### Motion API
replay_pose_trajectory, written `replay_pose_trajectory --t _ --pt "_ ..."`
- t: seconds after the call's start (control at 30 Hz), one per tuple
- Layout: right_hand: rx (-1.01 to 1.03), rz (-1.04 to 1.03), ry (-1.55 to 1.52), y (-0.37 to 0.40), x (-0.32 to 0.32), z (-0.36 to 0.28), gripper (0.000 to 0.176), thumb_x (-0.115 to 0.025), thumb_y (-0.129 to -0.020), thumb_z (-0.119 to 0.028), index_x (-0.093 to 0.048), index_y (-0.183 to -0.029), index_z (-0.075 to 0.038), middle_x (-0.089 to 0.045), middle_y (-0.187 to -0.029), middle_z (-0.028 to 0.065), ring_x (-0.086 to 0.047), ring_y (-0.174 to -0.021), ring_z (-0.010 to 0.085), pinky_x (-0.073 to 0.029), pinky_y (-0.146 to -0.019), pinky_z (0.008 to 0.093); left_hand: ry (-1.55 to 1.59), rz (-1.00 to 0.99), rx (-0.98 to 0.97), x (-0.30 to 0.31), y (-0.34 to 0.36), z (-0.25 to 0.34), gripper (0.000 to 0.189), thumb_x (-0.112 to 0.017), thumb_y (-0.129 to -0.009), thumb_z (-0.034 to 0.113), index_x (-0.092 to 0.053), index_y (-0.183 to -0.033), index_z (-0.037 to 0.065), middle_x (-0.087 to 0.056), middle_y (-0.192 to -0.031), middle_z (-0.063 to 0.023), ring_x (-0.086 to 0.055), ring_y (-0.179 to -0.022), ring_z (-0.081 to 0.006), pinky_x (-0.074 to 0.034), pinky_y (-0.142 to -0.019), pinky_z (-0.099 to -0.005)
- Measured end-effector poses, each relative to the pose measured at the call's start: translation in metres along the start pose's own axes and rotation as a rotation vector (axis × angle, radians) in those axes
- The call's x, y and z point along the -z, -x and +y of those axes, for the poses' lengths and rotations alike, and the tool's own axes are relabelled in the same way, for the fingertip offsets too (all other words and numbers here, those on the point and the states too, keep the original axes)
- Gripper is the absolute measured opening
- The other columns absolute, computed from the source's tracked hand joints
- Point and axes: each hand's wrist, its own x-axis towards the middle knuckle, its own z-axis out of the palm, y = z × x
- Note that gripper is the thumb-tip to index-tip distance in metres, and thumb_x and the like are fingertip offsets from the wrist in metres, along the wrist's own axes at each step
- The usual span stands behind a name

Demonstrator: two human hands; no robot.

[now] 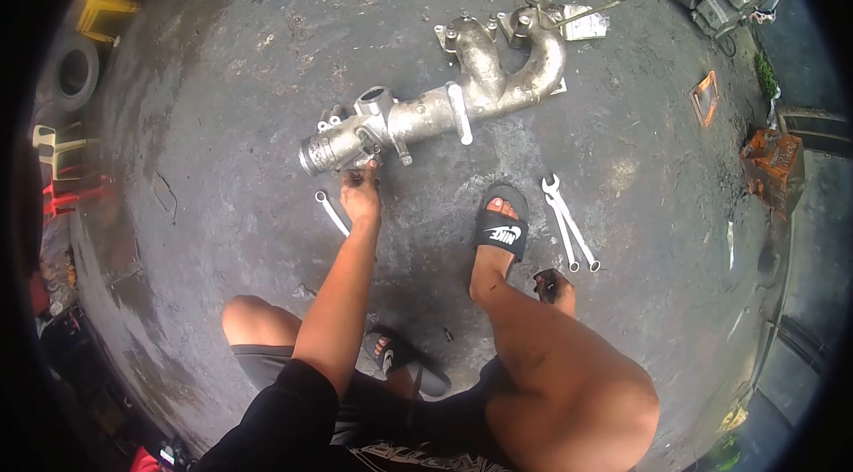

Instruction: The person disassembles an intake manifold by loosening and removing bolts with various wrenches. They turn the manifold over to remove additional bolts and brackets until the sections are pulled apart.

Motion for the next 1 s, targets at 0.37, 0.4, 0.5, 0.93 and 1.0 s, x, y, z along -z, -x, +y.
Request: replay_pose_trajectory --t 0.37,0.4,0.5,0.93,1.0 --pt "-0.011 -0.060 -0.039 -0.007 -0.012 -0.010 0.007 -0.060 -0.090 -0.005 -0.062 -0.087 0.000 -0.064 -0.069 0.0092 -0.060 -0.061 0.0129 -0.047 -0.059 0.0282 1.601 -0.686 0.432 -0.047 0.042 0.051 0.020 -0.061 -0.094 0.028 -0.052 -0.110 0.020 -0.060 -0.119 -0.0026 -0.056 -0.109 -0.0204 -0.045 -0.089 -0.0390" --pt "-0.031 -0.074 -0.045 -0.006 -0.012 -0.008 0.007 -0.059 -0.089 -0.005 -0.062 -0.086 0.000 -0.064 -0.069 0.0093 -0.061 -0.062 0.0133 -0.047 -0.059 0.0286 1.603 -0.687 0.443 -0.048 0.044 0.048 0.020 -0.061 -0.094 0.028 -0.052 -0.110 0.020 -0.060 -0.119 -0.0026 -0.056 -0.109 -0.0204 -0.045 -0.089 -0.0390" --pt "-0.073 -0.052 0.043 -0.001 -0.020 0.029 0.003 -0.060 -0.087 -0.004 -0.063 -0.087 -0.002 -0.065 -0.069 0.0105 -0.063 -0.062 0.0151 -0.048 -0.059 0.0301 1.490 -0.782 0.272 -0.040 0.048 0.036 0.020 -0.061 -0.094 0.028 -0.052 -0.107 0.018 -0.061 -0.116 -0.0041 -0.058 -0.104 -0.0200 -0.046 -0.087 -0.0364" --pt "0.031 -0.027 0.284 0.004 -0.039 0.097 0.005 -0.062 -0.083 -0.006 -0.063 -0.088 -0.005 -0.066 -0.075 0.0108 -0.065 -0.063 0.0200 -0.049 -0.059 0.0323 0.176 -0.160 -0.405 0.008 0.006 -0.026 0.023 -0.056 -0.096 0.026 -0.064 -0.098 0.004 -0.062 -0.093 -0.0130 -0.058 -0.088 -0.0285 -0.044 -0.079 -0.0405" --pt "0.039 -0.025 0.293 0.004 -0.039 0.099 0.005 -0.063 -0.083 -0.006 -0.063 -0.088 -0.005 -0.066 -0.075 0.0107 -0.065 -0.063 0.0201 -0.049 -0.059 0.0323 0.108 -0.123 -0.424 0.014 -0.001 -0.022 0.024 -0.057 -0.095 0.026 -0.064 -0.098 0.003 -0.062 -0.092 -0.0168 -0.058 -0.089 -0.0339 -0.043 -0.080 -0.0435"
